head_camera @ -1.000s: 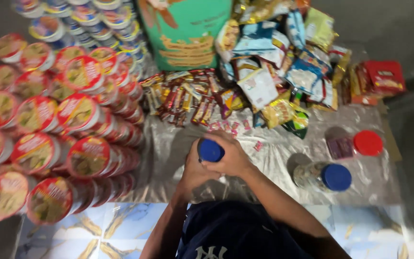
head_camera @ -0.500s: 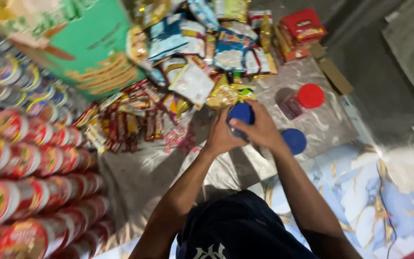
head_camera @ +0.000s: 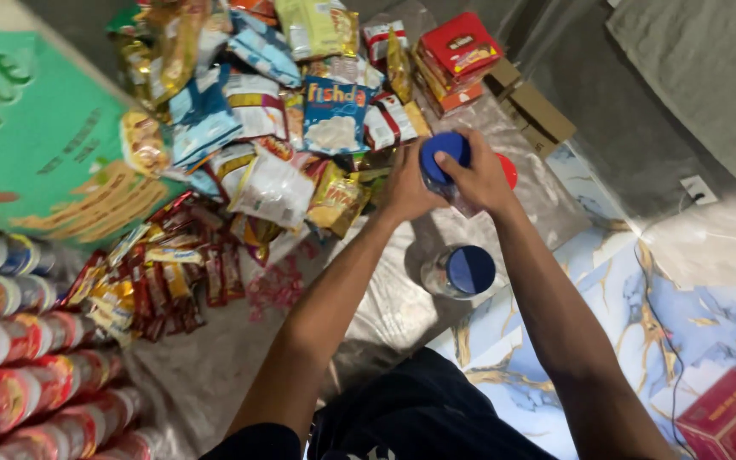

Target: Organizing various food items including cup noodles, snack bags, and candies on a storage table.

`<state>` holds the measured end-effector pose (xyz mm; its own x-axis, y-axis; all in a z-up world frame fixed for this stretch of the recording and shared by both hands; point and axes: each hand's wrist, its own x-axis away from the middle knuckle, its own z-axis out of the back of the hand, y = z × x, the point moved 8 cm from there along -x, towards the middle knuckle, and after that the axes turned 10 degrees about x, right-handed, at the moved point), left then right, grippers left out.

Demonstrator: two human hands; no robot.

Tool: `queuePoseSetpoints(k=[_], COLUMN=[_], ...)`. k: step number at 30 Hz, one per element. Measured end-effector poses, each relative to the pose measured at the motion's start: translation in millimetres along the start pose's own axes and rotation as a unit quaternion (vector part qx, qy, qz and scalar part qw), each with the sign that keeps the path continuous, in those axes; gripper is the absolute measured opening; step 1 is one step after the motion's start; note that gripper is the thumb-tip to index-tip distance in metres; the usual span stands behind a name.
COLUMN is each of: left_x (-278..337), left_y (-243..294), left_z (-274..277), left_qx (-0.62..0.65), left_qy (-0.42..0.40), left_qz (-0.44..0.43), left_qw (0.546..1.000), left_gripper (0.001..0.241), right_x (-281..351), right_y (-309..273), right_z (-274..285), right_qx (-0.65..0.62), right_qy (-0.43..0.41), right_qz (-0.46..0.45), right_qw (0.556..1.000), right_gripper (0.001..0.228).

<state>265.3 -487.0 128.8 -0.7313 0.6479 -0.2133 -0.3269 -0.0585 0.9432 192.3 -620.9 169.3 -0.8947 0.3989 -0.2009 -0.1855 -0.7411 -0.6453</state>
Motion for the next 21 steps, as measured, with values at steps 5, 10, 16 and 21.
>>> queuePoseSetpoints(k=[5, 10, 16, 21], left_x=[-42.5, -59.2, -52.8, -46.2], left_y=[-27.0, -75.0, -103.2, -113.6], left_z=[-10.3, -30.2, -38.0, -42.0], left_qx=[0.007, 0.011, -0.018, -0.023], left_qy=[-0.012, 0.004, -0.010, 0.024], left_qz=[0.006, 0.017, 0.075, 0.031], left_qw=[1.000, 1.000, 0.997, 0.999], left_gripper=[0.127, 0.127, 0.135, 0.143], right_x=[-37.7, -53.7, -51.2, -45.7], right_y=[32.3, 67.7, 76.4, 77.8], right_z=[-14.6, -42.2, -62.1, -63.1], right_qx=[-0.016, 0.026, 0.083, 0.091], right_qy=[0.015, 0.004, -0.070, -0.071], right_qz=[-0.019, -0.055, -0.091, -0.087], right_qw=[1.000, 0.998, 0.990, 0.990], right_gripper=[0.059, 0.060, 0.065, 0.066])
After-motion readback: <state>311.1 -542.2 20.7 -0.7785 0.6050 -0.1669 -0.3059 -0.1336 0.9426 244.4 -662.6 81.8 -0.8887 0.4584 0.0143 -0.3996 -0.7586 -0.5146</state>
